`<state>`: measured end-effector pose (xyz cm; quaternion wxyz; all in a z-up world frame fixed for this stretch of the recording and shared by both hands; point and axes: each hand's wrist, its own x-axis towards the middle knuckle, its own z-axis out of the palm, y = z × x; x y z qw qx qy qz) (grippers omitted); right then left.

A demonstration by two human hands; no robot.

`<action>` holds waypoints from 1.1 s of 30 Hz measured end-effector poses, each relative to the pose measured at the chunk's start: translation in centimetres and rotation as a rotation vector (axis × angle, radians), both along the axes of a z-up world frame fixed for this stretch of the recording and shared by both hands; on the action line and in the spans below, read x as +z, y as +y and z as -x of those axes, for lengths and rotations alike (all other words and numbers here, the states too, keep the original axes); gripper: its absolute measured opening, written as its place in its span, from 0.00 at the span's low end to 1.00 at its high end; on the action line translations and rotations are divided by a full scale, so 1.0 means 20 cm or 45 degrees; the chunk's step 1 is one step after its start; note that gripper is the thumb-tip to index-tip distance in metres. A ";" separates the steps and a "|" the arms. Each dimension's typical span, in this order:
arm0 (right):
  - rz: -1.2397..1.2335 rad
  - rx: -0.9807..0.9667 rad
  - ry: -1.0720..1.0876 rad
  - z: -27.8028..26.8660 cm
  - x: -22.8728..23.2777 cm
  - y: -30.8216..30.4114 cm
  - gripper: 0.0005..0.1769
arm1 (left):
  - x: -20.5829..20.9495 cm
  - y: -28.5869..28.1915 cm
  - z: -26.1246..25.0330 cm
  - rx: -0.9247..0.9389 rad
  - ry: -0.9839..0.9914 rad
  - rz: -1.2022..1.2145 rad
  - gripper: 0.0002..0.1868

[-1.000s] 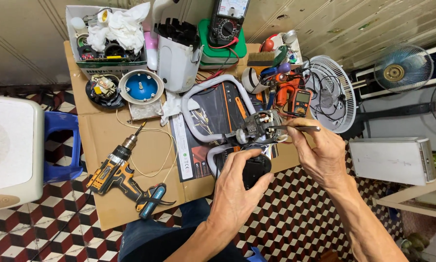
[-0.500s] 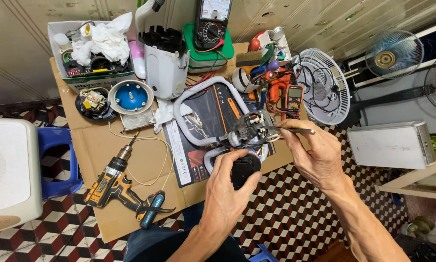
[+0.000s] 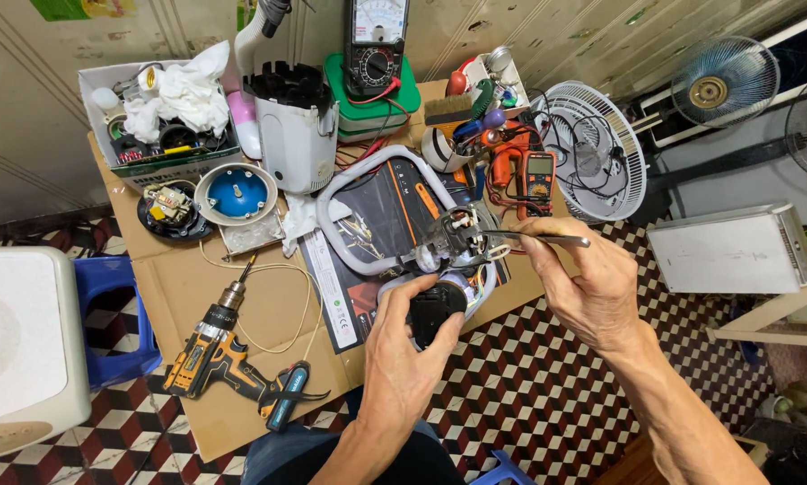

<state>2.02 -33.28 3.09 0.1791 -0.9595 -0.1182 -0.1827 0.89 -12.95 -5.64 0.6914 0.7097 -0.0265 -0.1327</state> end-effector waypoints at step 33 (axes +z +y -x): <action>-0.666 -0.452 -0.299 0.29 0.12 0.10 0.10 | 0.01 0.12 -0.03 0.036 0.344 0.360 0.26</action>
